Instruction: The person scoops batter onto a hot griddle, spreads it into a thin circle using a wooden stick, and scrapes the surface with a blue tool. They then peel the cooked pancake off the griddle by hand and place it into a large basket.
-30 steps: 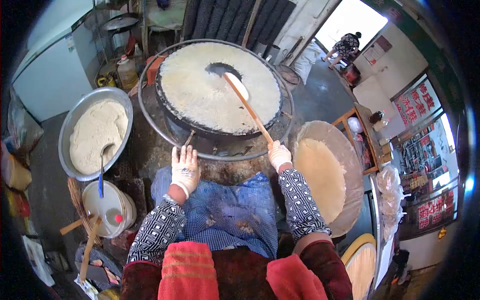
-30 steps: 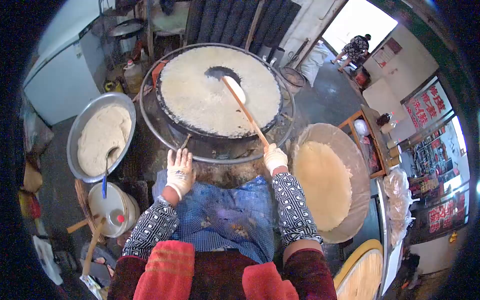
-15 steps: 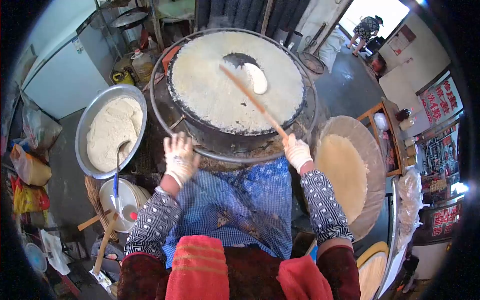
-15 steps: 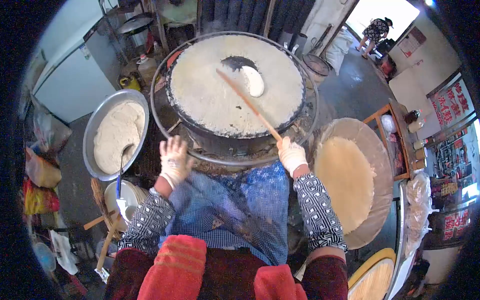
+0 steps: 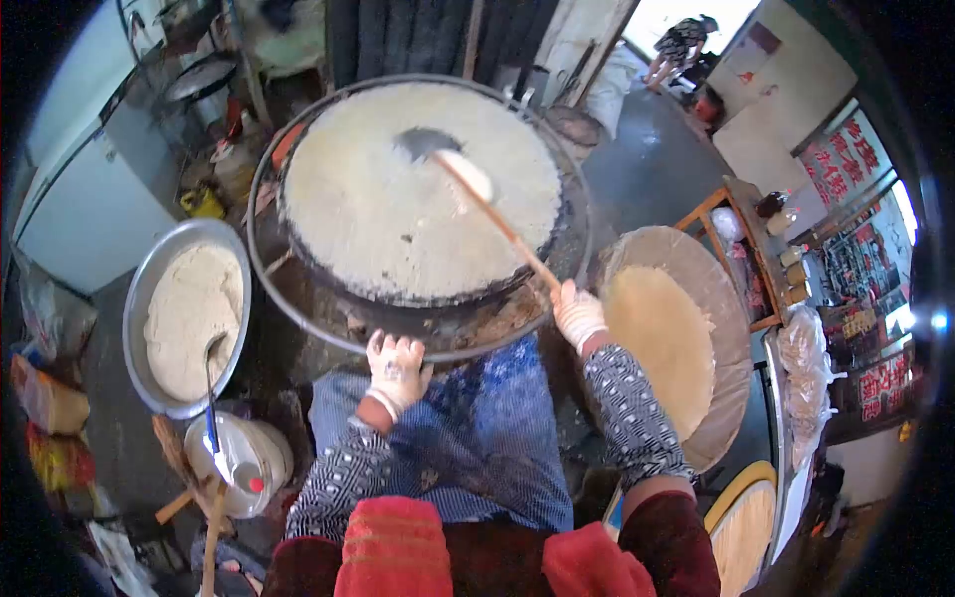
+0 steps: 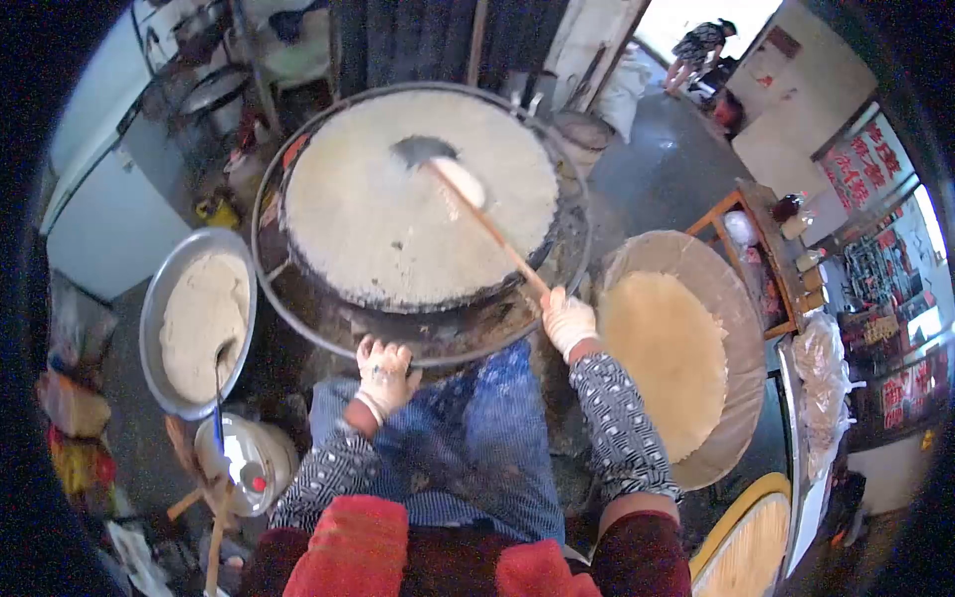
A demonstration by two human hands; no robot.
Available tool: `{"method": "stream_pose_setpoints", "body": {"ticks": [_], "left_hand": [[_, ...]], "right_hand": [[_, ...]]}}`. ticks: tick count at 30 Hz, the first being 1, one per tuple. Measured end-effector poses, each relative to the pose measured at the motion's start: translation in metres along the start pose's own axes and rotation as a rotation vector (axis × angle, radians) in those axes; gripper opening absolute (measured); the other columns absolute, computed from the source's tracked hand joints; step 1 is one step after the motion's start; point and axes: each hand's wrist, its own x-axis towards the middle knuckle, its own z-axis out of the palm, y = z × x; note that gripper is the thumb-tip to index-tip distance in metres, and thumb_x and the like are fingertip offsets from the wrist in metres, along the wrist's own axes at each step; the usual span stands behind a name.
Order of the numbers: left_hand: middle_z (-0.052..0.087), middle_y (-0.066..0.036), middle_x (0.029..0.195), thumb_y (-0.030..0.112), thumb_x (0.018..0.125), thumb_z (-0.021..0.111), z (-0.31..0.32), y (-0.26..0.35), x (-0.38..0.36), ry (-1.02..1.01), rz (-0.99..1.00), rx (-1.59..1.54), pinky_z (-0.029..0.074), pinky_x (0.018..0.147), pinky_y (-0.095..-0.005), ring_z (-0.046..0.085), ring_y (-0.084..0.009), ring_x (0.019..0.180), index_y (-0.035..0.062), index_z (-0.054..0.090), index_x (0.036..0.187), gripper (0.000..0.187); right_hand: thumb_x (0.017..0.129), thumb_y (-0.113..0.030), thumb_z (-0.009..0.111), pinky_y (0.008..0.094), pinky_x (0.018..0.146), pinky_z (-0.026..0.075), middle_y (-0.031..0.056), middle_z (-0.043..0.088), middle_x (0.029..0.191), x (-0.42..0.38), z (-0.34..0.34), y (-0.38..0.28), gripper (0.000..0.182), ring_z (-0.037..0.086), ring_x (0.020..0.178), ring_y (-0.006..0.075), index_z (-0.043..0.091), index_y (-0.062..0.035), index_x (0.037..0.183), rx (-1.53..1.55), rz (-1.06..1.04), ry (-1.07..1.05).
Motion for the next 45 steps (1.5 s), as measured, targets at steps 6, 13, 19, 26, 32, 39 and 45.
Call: {"method": "stream_pose_setpoints", "body": {"ticks": [6,13,19,26,32,39,45], "left_hand": [[0.063,-0.007,0.085,0.034,0.065,0.073,-0.019,-0.048,-0.002,-0.033,-0.065,0.151,0.025,0.105,-0.0529,0.056,-0.0276,0.095,0.0130,0.064,0.088,0.032],[0.044,-0.015,0.135,0.021,0.059,0.073,-0.058,-0.095,-0.005,0.049,-0.316,0.155,0.010,0.110,-0.0575,0.029,-0.0337,0.135,0.0117,0.061,0.114,0.057],[0.047,-0.014,0.135,0.025,0.074,0.064,-0.053,-0.031,-0.046,0.186,0.098,0.108,0.012,0.109,-0.0584,0.035,-0.0316,0.133,0.0046,0.051,0.126,0.057],[0.047,-0.021,0.136,0.032,0.081,0.058,-0.018,-0.028,-0.049,0.120,-0.096,0.207,0.009,0.111,-0.0601,0.037,-0.0334,0.133,-0.0025,0.046,0.130,0.061],[0.043,-0.013,0.142,0.030,0.080,0.058,-0.028,-0.079,-0.051,0.036,-0.176,0.336,0.006,0.113,-0.0586,0.033,-0.0280,0.136,0.0035,0.047,0.132,0.060],[0.041,-0.008,0.145,0.028,0.080,0.057,-0.045,-0.132,-0.036,-0.031,-0.342,0.391,0.004,0.113,-0.0580,0.031,-0.0260,0.138,0.0076,0.046,0.135,0.060],[0.035,-0.015,0.147,0.031,0.081,0.059,-0.073,-0.105,-0.007,0.056,-0.414,0.348,0.009,0.113,-0.0557,0.028,-0.0326,0.138,0.0052,0.039,0.138,0.065]], "right_hand": [[0.095,-0.033,0.044,0.0530,0.065,0.048,0.0228,0.065,0.074,0.003,-0.012,-0.008,0.030,0.064,0.071,0.0403,0.052,-0.0043,0.095,0.020,0.072,-0.182],[0.093,-0.029,0.045,0.0472,0.057,0.051,0.0197,0.064,0.068,-0.005,0.002,-0.021,0.027,0.066,0.063,0.0345,0.054,-0.0048,0.087,0.091,-0.126,-0.038],[0.095,-0.031,0.042,0.0456,0.059,0.051,0.0161,0.066,0.069,-0.004,-0.025,-0.024,0.030,0.065,0.064,0.0318,0.055,-0.0056,0.090,0.054,0.030,-0.040],[0.097,-0.036,0.032,0.0450,0.078,0.048,0.0177,0.068,0.082,0.007,-0.027,-0.014,0.041,0.065,0.085,0.0339,0.060,-0.0054,0.097,0.176,0.230,-0.239],[0.094,-0.036,0.043,0.0507,0.076,0.048,0.0247,0.066,0.084,-0.002,-0.024,-0.025,0.036,0.064,0.083,0.0402,0.057,-0.0036,0.097,0.042,0.205,-0.234],[0.094,-0.032,0.047,0.0547,0.066,0.047,0.0259,0.062,0.073,-0.003,-0.014,-0.030,0.027,0.061,0.072,0.0456,0.049,-0.0054,0.091,0.053,-0.014,-0.086],[0.094,-0.036,0.044,0.0547,0.067,0.048,0.0255,0.064,0.078,0.006,-0.019,-0.023,0.033,0.062,0.073,0.0448,0.055,-0.0046,0.095,0.022,0.156,-0.073]]}}
